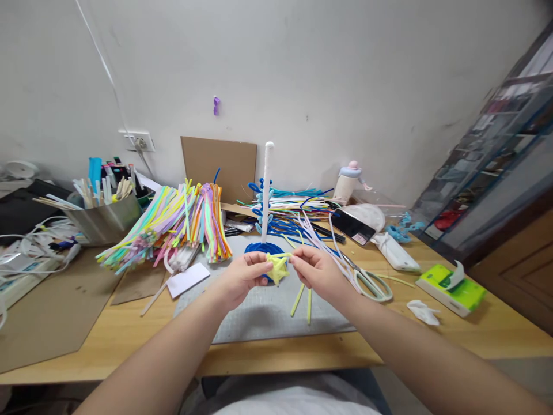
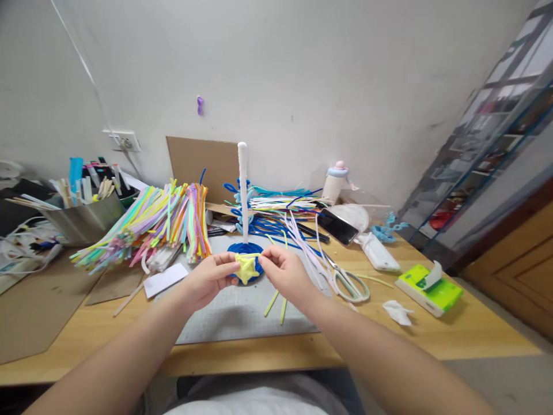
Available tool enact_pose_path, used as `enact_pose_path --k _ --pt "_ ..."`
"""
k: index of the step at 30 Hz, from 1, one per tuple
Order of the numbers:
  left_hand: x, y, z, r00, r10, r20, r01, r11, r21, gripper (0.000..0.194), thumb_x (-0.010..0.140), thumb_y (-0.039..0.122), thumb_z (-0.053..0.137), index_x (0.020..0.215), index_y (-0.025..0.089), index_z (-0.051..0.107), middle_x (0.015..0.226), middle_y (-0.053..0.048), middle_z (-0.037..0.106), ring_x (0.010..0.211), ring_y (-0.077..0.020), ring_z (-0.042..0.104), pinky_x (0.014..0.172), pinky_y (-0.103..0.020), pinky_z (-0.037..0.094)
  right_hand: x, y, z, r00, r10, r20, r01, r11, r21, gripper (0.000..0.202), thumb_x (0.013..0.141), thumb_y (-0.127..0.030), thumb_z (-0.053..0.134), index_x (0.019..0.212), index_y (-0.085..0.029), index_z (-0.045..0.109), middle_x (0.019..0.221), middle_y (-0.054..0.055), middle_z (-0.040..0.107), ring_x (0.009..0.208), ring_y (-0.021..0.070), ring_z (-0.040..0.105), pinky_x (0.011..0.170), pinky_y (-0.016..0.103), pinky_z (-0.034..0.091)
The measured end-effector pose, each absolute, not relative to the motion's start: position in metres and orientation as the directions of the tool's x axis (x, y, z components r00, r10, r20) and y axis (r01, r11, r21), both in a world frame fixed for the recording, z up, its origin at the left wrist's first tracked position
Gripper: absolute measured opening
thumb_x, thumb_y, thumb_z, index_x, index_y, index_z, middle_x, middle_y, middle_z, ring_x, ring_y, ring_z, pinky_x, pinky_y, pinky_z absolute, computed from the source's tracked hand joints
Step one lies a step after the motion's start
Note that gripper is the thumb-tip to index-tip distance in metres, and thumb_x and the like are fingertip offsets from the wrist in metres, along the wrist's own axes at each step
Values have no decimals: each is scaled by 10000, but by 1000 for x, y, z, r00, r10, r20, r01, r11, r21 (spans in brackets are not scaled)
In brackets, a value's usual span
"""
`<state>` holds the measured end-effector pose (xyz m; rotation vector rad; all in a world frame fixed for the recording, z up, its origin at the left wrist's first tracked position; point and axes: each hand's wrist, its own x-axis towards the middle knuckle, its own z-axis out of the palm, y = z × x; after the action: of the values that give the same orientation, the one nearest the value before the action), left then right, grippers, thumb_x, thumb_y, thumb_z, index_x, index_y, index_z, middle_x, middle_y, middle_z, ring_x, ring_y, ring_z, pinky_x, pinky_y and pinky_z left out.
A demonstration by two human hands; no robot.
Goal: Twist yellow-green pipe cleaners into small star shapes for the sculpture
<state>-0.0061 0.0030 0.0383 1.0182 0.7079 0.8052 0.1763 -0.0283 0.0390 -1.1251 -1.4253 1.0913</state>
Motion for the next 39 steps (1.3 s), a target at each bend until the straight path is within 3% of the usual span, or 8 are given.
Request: enact_pose_path --k 4,7,11,18,22,26,31,39 --pt "0 18 40 516 852 -91 -220 235 947 223 644 278 737 731 112 616 679 -13 598 570 -66 520 513 -171 383 179 -20 43 -141 981 133 5 135 -991 252 769 -381 579 910 -179 528 594 -55 521 381 45 396 372 182 275" --pt "3 28 37 512 856 -69 -269 236 934 215 648 276 732 737 121 614 674 -8 593 569 -73 524 514 -180 394 176 -9 42 -173 978 117 -33 113 -993 262 731 -386 612 835 -156 542 562 -51 528 367 38 397 363 172 265" --pt "7 31 27 470 883 -24 -369 220 903 284 631 255 748 863 139 631 813 -32 631 679 -106 571 594 -213 442 166 5 32 -66 993 103 -116 95 -989 249 704 -376 627 779 -160 528 500 -62 526 326 37 385 330 161 242" --pt "8 32 7 371 927 -44 -264 151 952 283 602 293 771 792 123 647 747 -28 637 620 -87 542 539 -189 383 156 11 9 -38 997 64 -171 56 -984 230 687 -358 639 755 -150 569 520 -46 549 326 42 406 304 157 250" --pt "7 32 3 344 936 -68 -250 161 955 283 599 302 772 794 129 661 725 -27 637 590 -80 530 528 -191 367 158 10 1 -19 999 49 -159 46 -986 233 694 -363 639 759 -158 550 505 -50 547 323 45 388 302 162 247" --pt "9 31 3 322 944 -67 -293 167 942 271 591 290 776 780 121 681 718 -26 630 586 -75 515 543 -197 377 159 6 -3 -29 998 50 -103 47 -994 233 697 -370 636 757 -160 554 401 -89 432 323 45 329 328 172 224" --pt "12 28 5 255 963 -88 -285 162 945 280 542 286 797 730 113 683 672 -19 621 554 -71 497 512 -197 362 154 1 0 46 990 131 0 131 -991 213 669 -355 636 717 -154 586 522 -52 490 402 54 362 386 198 255" --pt "14 26 6 292 950 -108 -350 212 913 244 550 253 791 715 114 678 689 -24 642 590 -82 524 550 -201 382 153 -2 0 89 983 160 48 156 -987 184 706 -353 613 712 -170 591 560 -31 516 444 79 391 418 215 288"
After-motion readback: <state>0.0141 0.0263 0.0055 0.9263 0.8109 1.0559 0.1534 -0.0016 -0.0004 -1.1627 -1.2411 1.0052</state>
